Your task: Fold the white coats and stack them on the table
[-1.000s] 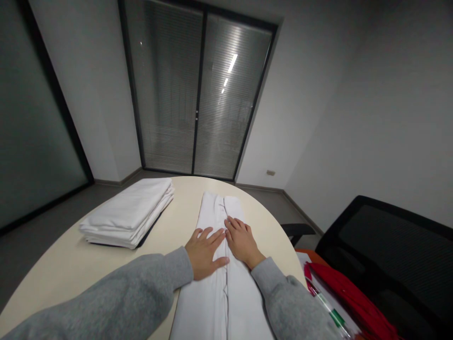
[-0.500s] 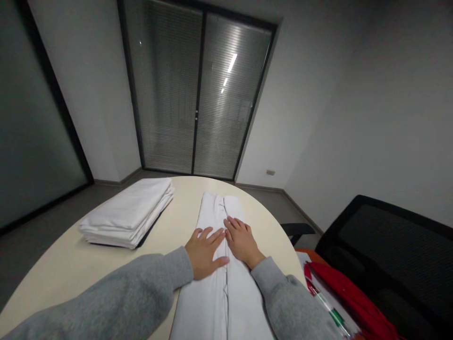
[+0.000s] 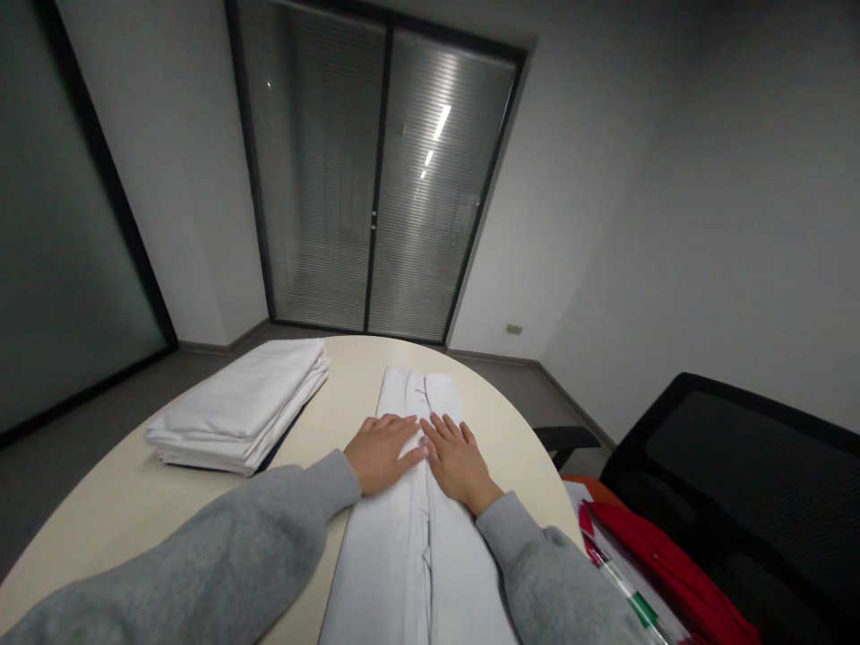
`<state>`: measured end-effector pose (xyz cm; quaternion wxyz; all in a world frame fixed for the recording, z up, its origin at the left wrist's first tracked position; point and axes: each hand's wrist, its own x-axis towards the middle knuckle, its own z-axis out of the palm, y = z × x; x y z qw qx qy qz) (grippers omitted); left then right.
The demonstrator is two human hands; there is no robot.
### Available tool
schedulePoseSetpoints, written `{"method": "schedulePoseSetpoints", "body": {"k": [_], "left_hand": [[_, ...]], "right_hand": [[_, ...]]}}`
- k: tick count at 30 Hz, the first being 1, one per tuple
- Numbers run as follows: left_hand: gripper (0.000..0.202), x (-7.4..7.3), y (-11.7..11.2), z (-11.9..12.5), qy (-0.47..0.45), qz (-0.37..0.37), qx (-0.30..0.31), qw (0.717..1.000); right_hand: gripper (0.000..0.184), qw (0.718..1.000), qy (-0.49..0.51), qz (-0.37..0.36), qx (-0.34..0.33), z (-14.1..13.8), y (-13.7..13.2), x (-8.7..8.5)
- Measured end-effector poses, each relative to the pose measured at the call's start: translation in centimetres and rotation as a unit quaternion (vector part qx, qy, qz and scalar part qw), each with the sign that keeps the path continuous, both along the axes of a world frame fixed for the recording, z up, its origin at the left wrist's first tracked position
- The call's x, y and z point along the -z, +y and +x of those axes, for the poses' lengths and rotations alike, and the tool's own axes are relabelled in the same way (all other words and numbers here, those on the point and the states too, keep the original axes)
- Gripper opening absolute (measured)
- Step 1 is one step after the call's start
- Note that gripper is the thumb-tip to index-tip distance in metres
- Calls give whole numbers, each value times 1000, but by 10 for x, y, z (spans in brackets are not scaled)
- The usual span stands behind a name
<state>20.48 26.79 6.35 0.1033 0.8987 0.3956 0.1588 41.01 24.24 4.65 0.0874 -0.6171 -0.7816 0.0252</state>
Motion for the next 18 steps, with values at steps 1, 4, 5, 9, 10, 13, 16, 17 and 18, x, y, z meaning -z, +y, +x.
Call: {"method": "schedulePoseSetpoints", "body": {"k": [1, 4, 5, 9, 10, 13, 16, 17, 18], "left_hand": [[57, -1, 12, 1, -8, 4, -22, 1000], [63, 5, 48, 8, -11, 6, -80, 997], [64, 10, 58, 11, -8, 2, -89, 996], [61, 32, 79, 23, 6, 2, -93, 996], [59, 36, 80, 24, 6, 7, -93, 996], [55, 39, 81, 25, 5, 21, -91, 996], [49, 33, 85, 22, -3, 32, -91, 995], [48, 30, 88, 22, -8, 35, -93, 995], [47, 27, 92, 21, -14, 36, -96, 995]], "right_hand": [[56, 1000, 2, -4, -1, -1, 0, 0], [58, 1000, 9, -14, -1, -4, 0, -1], [59, 1000, 11, -17, -1, -4, 1, -1], [64, 1000, 19, -14, 1, -6, 1, 0], [65, 1000, 22, -6, 0, -6, 1, 0], [70, 999, 29, 17, -19, -8, -1, -2], [69, 999, 31, 9, -40, -9, -3, -6], [67, 998, 31, 4, -46, -10, -3, -8], [64, 998, 30, -2, -51, -10, -4, -10]]}}
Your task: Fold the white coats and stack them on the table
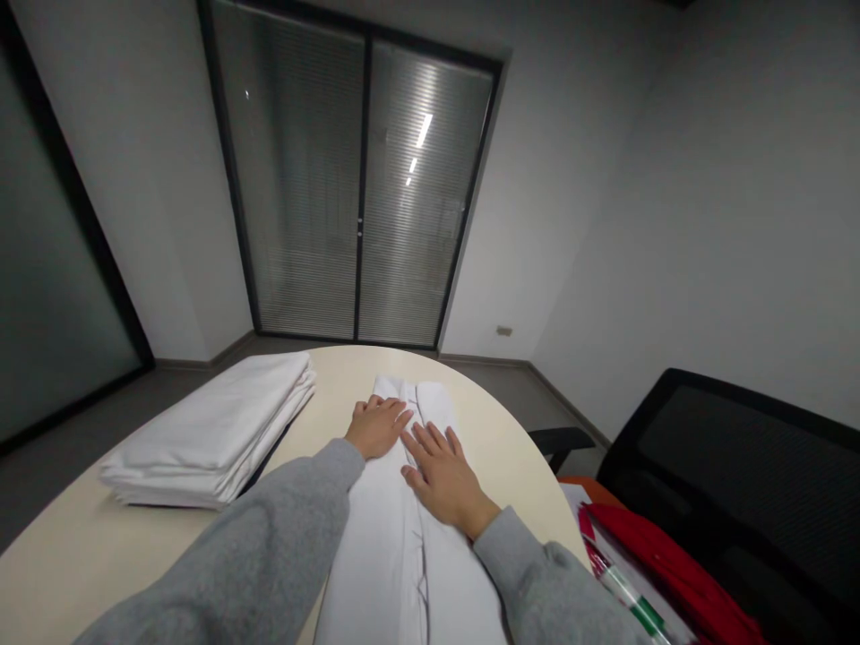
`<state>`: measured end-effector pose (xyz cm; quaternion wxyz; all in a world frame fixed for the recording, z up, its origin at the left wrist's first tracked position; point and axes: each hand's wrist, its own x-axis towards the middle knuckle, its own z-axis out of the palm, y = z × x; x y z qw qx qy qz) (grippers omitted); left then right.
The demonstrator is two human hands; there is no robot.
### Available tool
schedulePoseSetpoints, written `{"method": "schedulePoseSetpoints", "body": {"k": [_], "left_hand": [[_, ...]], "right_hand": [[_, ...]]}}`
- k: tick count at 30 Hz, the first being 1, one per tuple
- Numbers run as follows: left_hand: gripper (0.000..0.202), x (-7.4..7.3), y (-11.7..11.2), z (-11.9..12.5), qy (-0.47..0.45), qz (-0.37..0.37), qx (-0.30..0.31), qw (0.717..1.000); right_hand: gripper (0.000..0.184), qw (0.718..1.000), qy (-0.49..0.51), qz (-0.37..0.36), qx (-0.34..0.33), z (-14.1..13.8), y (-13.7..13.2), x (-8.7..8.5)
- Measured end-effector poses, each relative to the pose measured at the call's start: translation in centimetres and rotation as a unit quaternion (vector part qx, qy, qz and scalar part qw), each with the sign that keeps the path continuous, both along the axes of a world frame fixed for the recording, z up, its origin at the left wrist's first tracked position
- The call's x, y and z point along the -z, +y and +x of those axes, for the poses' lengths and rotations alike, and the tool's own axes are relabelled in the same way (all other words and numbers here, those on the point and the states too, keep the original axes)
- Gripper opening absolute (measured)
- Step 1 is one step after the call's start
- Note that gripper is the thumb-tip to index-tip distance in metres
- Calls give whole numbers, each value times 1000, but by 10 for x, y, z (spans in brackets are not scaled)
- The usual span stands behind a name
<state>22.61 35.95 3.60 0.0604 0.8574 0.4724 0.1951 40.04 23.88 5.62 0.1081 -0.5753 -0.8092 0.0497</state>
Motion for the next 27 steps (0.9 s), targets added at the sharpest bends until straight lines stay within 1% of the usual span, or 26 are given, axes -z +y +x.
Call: {"method": "schedulePoseSetpoints", "body": {"k": [4, 5, 7, 10, 12, 14, 16, 18, 21, 22, 24, 27], "left_hand": [[43, -4, 20, 1, -33, 6, -26, 999], [44, -4, 26, 2, -44, 8, -43, 998], [51, -2, 39, 3, -67, 6, -91, 994], [60, 3, 56, 2, -93, -18, -163, 982], [61, 5, 65, -1, -99, -35, -183, 978], [61, 8, 71, -4, -99, -45, -182, 977], [62, 9, 76, -8, -97, -49, -178, 978], [64, 8, 80, -11, -95, -54, -177, 978], [65, 6, 87, -14, -99, -73, -165, 978], [65, 6, 89, -14, -104, -82, -160, 978], [66, 6, 93, -14, -122, -95, -153, 976], [73, 9, 99, -12, -166, -98, -152, 969]], "right_hand": [[55, 1000, 3, -15, -14, 0, 0, -4], [54, 1000, 5, -17, -16, 0, 0, -4], [53, 1000, 13, -19, -18, -1, -1, -4], [51, 999, 37, -15, -27, 0, 0, -5], [48, 998, 68, 9, -14, 5, 8, -7], [43, 993, 102, 49, 42, 16, 23, -9], [41, 983, 120, 79, 118, 30, 46, -9], [43, 972, 121, 88, 183, 45, 71, -6], [52, 958, 114, 86, 249, 61, 105, 3], [56, 956, 111, 83, 258, 63, 114, 7], [60, 958, 107, 76, 253, 65, 128, 15], [59, 963, 113, 67, 233, 66, 143, 23]]}}
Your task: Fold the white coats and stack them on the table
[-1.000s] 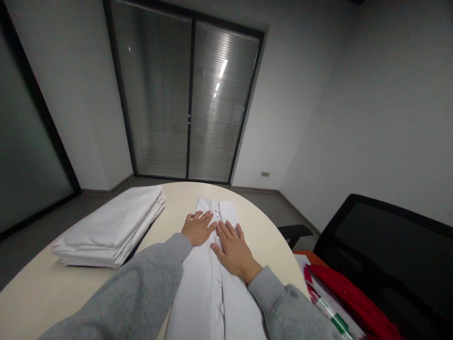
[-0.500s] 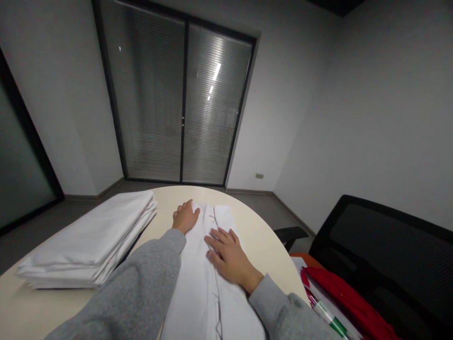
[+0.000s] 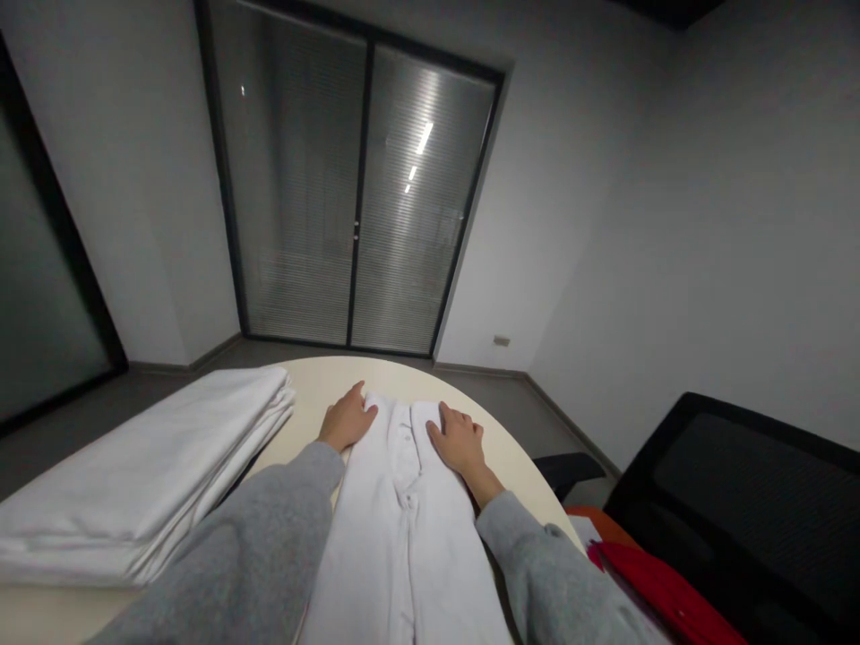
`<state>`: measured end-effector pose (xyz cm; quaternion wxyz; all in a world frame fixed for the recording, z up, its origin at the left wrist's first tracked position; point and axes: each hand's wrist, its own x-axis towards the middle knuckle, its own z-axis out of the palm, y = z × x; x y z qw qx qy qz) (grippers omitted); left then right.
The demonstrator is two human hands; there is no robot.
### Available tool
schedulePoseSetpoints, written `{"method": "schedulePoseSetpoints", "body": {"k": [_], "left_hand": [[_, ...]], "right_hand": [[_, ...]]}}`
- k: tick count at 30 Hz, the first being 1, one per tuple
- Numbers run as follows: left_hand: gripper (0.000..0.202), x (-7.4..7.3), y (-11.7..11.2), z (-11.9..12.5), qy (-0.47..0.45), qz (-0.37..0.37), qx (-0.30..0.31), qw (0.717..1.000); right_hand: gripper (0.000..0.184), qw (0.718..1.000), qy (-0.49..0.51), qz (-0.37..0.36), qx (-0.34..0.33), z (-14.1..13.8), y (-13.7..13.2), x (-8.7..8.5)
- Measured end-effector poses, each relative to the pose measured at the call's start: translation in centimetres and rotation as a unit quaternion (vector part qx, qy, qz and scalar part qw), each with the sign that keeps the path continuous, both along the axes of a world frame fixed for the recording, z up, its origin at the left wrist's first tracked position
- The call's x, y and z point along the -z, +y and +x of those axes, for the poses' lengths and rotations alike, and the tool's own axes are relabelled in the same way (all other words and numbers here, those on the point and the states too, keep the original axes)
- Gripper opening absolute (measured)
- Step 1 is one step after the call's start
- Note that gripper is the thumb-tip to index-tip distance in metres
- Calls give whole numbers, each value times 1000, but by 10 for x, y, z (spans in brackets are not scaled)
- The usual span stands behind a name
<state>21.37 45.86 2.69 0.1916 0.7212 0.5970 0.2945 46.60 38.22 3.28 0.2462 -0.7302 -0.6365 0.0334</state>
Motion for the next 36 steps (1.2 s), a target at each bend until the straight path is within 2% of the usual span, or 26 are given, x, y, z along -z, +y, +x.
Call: {"method": "schedulePoseSetpoints", "body": {"k": [3, 6, 10, 14, 19, 21, 26, 31, 36], "left_hand": [[83, 3, 9, 1, -49, -11, -2, 999], [86, 2, 14, 1, -119, -42, 21, 992], [90, -5, 9, 4, -235, -66, 79, 967], [90, -8, 1, 5, -311, -90, 107, 940], [83, -8, -5, 8, -341, -117, 147, 921], [74, -10, -6, 9, -346, -102, 153, 920], [61, -28, -6, 12, -361, -17, 147, 921], [53, -46, -1, 15, -363, 64, 134, 920], [45, -62, -1, 15, -359, 100, 128, 919]], "right_hand": [[58, 999, 36, 4, -1, 3, 11, 3], [64, 995, 97, 19, -15, 7, 18, 3], [77, 980, 186, 39, -50, 10, 21, 6], [84, 968, 242, 39, -45, 16, 25, 10], [69, 966, 257, 17, -40, 21, 29, 11], [65, 964, 261, 9, -49, 21, 29, 10], [79, 942, 322, 7, -91, 18, 25, 5], [48, 897, 407, 32, -166, 12, 21, -4], [42, 879, 437, 100, -163, 10, 25, -20]]}}
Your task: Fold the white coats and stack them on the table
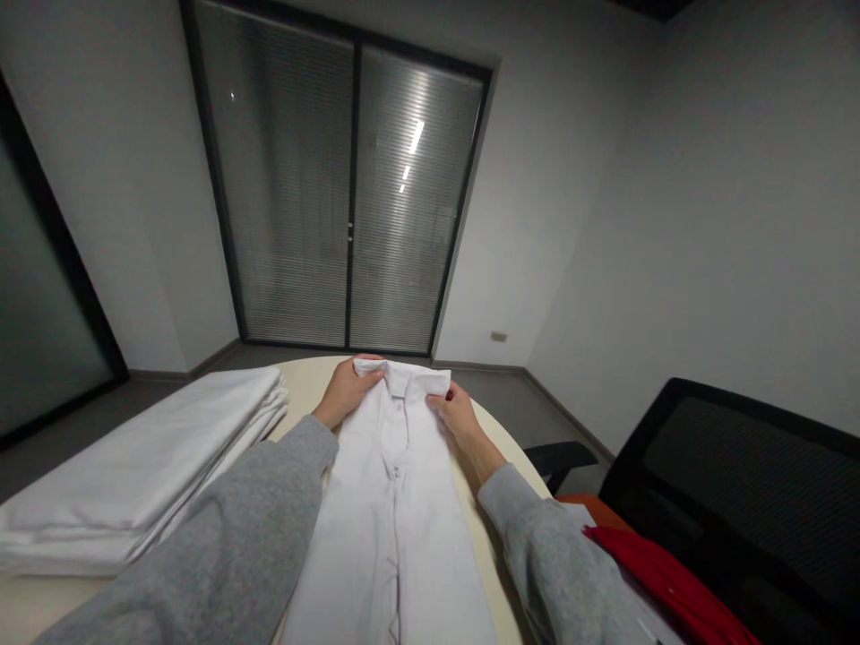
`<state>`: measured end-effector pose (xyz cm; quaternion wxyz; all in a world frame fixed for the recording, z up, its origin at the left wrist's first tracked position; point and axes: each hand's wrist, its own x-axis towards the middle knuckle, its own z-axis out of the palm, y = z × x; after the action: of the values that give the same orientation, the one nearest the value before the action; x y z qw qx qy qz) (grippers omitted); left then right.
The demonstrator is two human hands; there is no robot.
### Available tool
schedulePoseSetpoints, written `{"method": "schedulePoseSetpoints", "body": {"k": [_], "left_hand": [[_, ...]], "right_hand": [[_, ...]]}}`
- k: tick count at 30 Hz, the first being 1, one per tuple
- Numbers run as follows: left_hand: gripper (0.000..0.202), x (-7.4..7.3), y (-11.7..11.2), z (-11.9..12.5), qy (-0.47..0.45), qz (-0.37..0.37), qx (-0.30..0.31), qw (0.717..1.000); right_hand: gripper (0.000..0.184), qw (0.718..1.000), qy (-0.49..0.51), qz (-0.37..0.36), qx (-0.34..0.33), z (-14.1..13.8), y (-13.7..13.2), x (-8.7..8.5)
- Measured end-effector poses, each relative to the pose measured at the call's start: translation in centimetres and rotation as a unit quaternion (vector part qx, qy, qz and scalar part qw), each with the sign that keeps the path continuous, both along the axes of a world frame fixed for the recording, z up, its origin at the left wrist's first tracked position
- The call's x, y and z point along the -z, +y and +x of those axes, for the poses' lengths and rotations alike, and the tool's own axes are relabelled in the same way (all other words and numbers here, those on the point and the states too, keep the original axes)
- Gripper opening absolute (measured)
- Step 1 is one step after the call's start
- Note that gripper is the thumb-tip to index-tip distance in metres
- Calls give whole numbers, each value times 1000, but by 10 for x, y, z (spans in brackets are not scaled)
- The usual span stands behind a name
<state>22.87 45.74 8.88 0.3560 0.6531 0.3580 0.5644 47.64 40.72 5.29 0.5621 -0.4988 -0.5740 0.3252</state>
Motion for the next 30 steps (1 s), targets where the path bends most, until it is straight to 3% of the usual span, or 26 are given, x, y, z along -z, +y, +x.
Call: {"method": "schedulePoseSetpoints", "body": {"k": [4, 7, 11, 13, 16, 20, 22, 27, 30], "left_hand": [[43, -25, -17, -4, 6, 18, -5, 1000], [39, -48, -46, -9, 20, 32, 4, 999], [31, -76, -105, -19, 90, 80, 8, 993], [29, -87, -139, -25, 132, 105, 8, 986], [26, -96, -188, -36, 179, 134, 31, 974], [20, -91, -247, -58, 263, 197, 60, 943], [18, -81, -275, -70, 301, 228, 85, 922], [29, -52, -343, -89, 378, 277, 131, 873], [27, -38, -372, -93, 398, 284, 122, 863]], "right_hand": [[43, 999, -13, 37, 4, 0, -10, -23], [41, 997, -42, 58, -3, -1, -38, -43], [21, 991, -112, 74, -14, -3, -99, -67], [21, 986, -146, 78, -16, -5, -133, -77], [20, 954, -281, 105, -20, -7, -183, -93], [16, 855, -500, 128, -57, -9, -246, -102], [28, 822, -552, 123, -71, -9, -275, -97], [77, 783, -599, 140, -90, -15, -342, -66], [90, 775, -611, 130, -95, -21, -372, -48]]}}
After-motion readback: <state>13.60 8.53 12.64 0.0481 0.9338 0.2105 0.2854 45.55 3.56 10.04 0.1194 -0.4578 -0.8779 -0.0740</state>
